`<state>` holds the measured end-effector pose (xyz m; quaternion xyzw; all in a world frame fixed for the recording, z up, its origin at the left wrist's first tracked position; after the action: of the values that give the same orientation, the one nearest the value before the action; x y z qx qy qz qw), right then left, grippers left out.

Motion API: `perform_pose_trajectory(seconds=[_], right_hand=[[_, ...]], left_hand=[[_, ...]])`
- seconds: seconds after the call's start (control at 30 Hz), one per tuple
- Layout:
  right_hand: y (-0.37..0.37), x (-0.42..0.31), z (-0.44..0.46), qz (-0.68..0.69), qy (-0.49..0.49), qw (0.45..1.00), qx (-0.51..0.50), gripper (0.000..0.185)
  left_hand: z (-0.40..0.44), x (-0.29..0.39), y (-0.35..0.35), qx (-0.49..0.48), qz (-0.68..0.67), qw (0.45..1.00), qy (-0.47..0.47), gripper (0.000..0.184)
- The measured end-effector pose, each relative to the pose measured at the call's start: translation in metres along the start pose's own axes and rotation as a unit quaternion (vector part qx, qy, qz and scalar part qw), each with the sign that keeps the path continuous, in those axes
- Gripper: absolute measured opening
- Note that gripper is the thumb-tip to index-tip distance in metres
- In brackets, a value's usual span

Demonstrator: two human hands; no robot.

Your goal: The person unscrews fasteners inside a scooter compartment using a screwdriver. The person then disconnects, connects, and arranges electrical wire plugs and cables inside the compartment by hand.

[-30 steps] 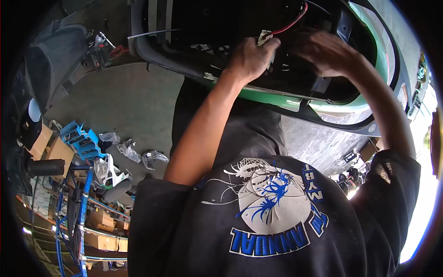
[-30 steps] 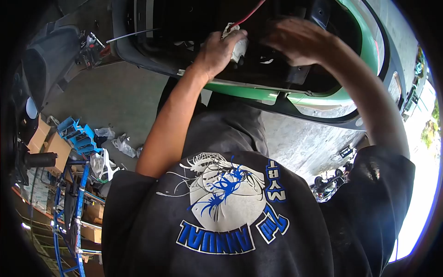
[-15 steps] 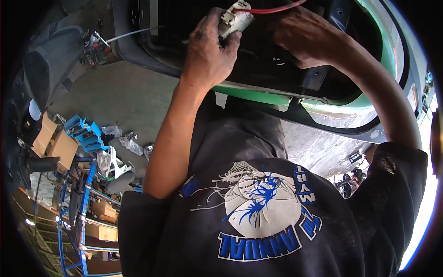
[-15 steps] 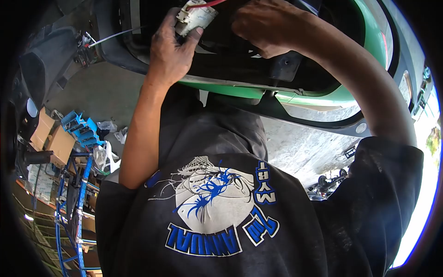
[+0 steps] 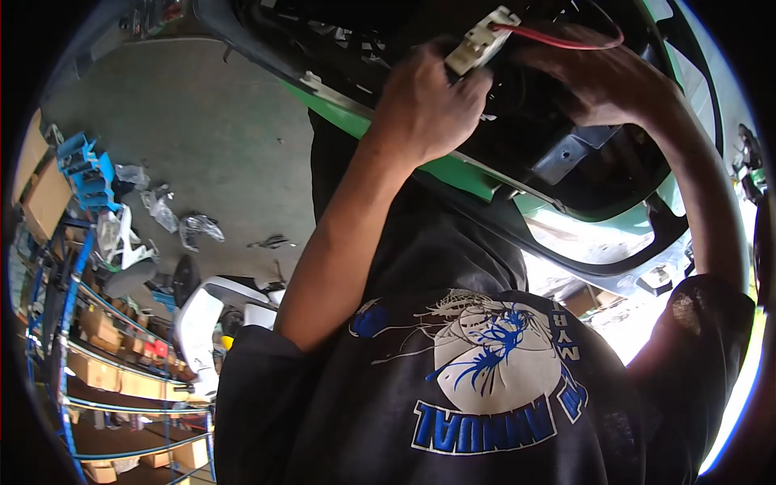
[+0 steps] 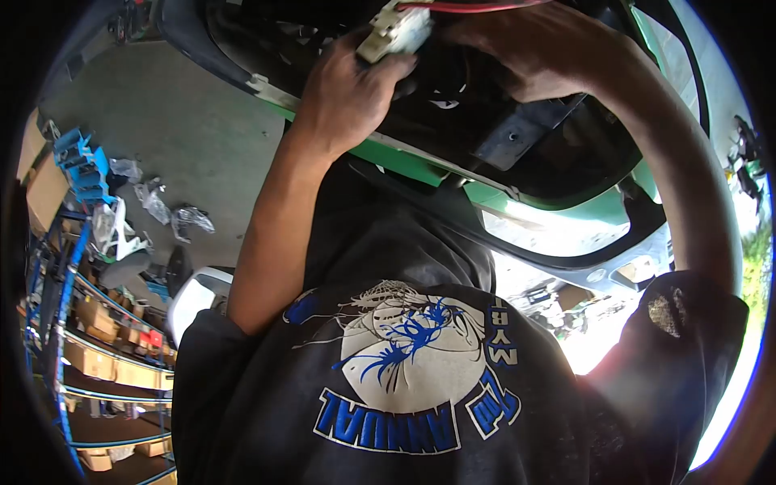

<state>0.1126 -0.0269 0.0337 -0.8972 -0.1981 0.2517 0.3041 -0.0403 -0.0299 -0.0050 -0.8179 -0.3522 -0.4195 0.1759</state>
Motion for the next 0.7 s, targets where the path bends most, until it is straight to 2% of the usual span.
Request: perform_pose_trajectory(seconds=[0.03,0.07,0.13,0.17,0.2,0.3,0.37,0.4,0.47,0.53,0.6,0.67,0.7], right_hand=[[-0.001,0.004,0.0,-0.017,-0.01,1.0,0.006,0.065],[-0.001,0.004,-0.001,-0.027,-0.016,1.0,-0.003,0.065],[-0.005,0.008,0.001,-0.008,-0.011,1.0,-0.018,0.063],[-0.004,0.014,0.001,-0.02,-0.017,0.999,-0.023,0.063],[-0.004,0.018,0.002,-0.022,-0.047,0.999,-0.007,0.061],[-0.002,0.02,0.005,-0.022,-0.085,0.996,0.011,0.059],[-0.005,0.016,0.007,-0.02,-0.091,0.996,0.017,0.057],[-0.003,0.015,0.008,-0.005,-0.056,0.998,-0.004,0.056],[-0.001,0.016,0.011,0.009,-0.024,0.999,-0.022,0.054],[0.002,0.016,0.016,0.019,-0.031,0.999,-0.027,0.05],[-0.007,0.007,0.022,0.01,-0.08,0.997,-0.002,0.044],[-0.001,0.007,0.027,0.021,-0.052,0.995,-0.083,0.038],[-0.003,0.005,0.029,0.022,-0.058,0.995,-0.08,0.038]], left_hand=[[0.0,0.002,0.003,0.051,0.004,0.998,0.021,0.038],[0.0,0.001,0.012,0.06,-0.007,0.998,0.021,0.038],[-0.002,-0.001,0.015,0.136,-0.041,0.99,0.006,0.04],[-0.002,0.004,0.014,0.154,-0.06,0.985,0.053,0.042],[-0.001,0.003,0.015,0.164,-0.069,0.982,0.056,0.042],[0.003,-0.006,0.023,0.141,-0.092,0.985,0.025,0.043],[0.004,0.0,0.025,0.138,-0.034,0.987,0.071,0.044],[0.005,-0.002,0.026,0.141,-0.036,0.987,0.07,0.044],[0.009,-0.017,0.031,0.1,-0.093,0.991,-0.016,0.043],[0.01,-0.015,0.031,0.076,-0.143,0.987,-0.013,0.042],[0.008,-0.022,0.037,0.027,-0.181,0.977,-0.106,0.04],[0.008,-0.02,0.038,0.02,-0.204,0.972,-0.116,0.04],[0.008,-0.019,0.04,0.008,-0.227,0.966,-0.123,0.04]])
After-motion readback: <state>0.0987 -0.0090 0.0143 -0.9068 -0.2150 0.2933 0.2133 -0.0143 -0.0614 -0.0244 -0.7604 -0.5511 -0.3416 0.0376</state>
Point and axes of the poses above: each hand's wrist, its own z-axis towards the middle knuckle, its own y-axis out of the palm, x = y × z, the point moved 8 cm from there along z, towards the middle knuckle, and after that the axes turned 5 degrees about -x, right-handed, at the moved point
